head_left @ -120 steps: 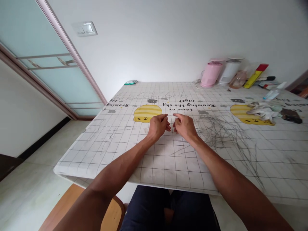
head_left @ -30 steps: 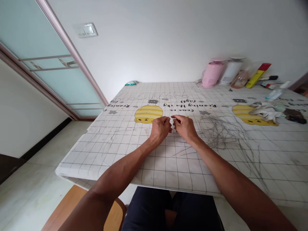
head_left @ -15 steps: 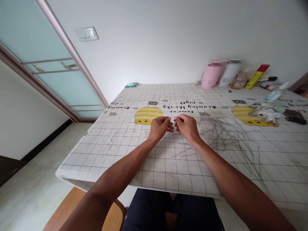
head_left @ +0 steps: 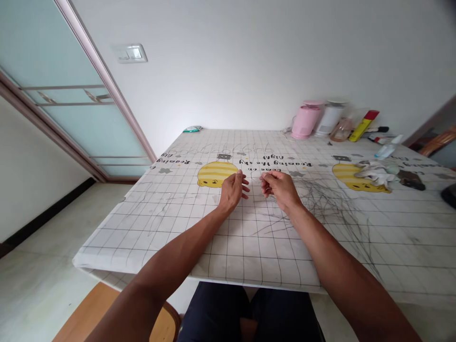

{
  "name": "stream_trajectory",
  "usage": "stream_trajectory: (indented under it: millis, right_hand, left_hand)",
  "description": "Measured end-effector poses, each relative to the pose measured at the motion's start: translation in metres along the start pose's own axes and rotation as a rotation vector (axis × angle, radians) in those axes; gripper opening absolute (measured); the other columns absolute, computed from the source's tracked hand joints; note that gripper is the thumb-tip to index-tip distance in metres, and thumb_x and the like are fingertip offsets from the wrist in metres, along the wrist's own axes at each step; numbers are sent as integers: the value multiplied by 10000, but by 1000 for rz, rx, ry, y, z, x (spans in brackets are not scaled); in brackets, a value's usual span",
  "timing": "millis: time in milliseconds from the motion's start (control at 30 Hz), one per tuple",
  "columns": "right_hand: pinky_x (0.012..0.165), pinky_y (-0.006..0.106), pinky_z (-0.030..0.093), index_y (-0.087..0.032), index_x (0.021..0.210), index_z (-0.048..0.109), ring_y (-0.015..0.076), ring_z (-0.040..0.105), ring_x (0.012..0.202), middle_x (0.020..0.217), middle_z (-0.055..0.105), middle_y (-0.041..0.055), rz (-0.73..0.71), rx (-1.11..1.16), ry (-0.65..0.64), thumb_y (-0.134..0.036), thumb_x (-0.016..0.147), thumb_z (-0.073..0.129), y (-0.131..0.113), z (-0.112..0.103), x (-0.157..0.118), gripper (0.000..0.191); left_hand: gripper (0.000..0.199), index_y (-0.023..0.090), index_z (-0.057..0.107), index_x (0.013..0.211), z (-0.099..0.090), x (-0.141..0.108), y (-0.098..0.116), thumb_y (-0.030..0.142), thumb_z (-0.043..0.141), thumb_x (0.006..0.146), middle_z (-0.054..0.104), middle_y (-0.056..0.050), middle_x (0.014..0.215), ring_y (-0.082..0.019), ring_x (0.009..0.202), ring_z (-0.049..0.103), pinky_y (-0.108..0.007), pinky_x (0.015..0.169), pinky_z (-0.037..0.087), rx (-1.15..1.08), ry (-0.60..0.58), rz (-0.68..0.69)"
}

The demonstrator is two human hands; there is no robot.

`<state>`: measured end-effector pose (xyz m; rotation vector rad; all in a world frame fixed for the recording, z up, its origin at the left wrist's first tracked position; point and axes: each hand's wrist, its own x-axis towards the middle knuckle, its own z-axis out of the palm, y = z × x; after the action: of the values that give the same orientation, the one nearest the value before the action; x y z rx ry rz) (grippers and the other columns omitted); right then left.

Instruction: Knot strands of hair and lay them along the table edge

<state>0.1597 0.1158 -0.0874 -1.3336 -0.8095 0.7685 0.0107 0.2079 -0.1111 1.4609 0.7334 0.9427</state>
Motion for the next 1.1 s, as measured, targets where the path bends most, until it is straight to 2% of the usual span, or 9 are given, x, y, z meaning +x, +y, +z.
stream_trajectory:
  millis: [100, 200, 333, 467, 567, 733, 933, 1100]
  right_hand:
    - [442, 249, 450, -158, 816, 696, 140, 593, 555, 732, 665, 64, 118, 7, -26, -274, 959, 753, -16, -8, 15, 192]
    - [430, 243, 454, -124, 785, 696, 138, 603, 534, 739, 701, 96, 157, -54, -39, -184, 898, 802, -40, -27, 55, 166]
    - [436, 238, 486, -123, 812, 672, 150, 633, 518, 704, 696, 87, 121, -370, 148, -155, 864, 845, -57, -61, 124, 184]
    - [461, 288, 514, -116, 833, 679, 198, 642, 528, 655, 670, 85, 195, -536, 262, -88, 823, 880, -41, -86, 183, 204]
    - [504, 315, 545, -88, 922, 702, 219, 663, 586, 711, 689, 99, 267, -632, 314, -65, 817, 896, -23, -99, 219, 221]
    - [540, 307, 551, -45, 980, 713, 188, 644, 586, 720, 685, 90, 359, -746, 322, -12, 890, 811, 0, -111, 270, 137]
    - [574, 332, 553, 32, 950, 744, 204, 638, 586, 681, 679, 132, 411, -904, 307, 10, 931, 738, 16, -114, 301, 30]
    - [648, 361, 604, 110, 1072, 735, 243, 705, 653, 740, 721, 190, 426, -998, 263, -97, 1000, 717, 6, -115, 292, 220]
  left_hand:
    - [652, 135, 679, 1042, 0, -2, -1, 759, 489, 1050, 728, -141, 996, -182, 707, 708, -231, 462, 537, 98, 8, 19]
    - [629, 151, 675, 1010, 2, -5, -3, 736, 453, 1070, 726, -121, 974, -159, 666, 678, -218, 461, 503, 179, -6, 34]
    - [598, 168, 679, 959, 3, -1, -8, 695, 429, 1094, 711, -83, 864, -172, 661, 668, -247, 526, 502, 263, -25, 150]
    - [560, 178, 688, 927, 1, 5, -14, 623, 412, 1127, 707, -61, 834, -170, 673, 655, -290, 654, 526, 341, -19, 245]
    - [558, 182, 704, 932, 2, 8, -15, 613, 411, 1131, 705, -57, 828, -181, 688, 653, -305, 681, 518, 380, -23, 229]
    - [566, 192, 717, 912, 4, 8, -14, 622, 419, 1130, 687, -52, 780, -196, 691, 651, -319, 682, 512, 393, -42, 177]
    - [555, 189, 723, 926, 5, 8, -12, 619, 436, 1129, 715, -62, 822, -191, 685, 654, -320, 678, 520, 364, -41, 141]
    - [574, 177, 726, 918, 5, 8, -11, 630, 439, 1126, 717, -69, 805, -192, 661, 657, -321, 656, 512, 354, -38, 163]
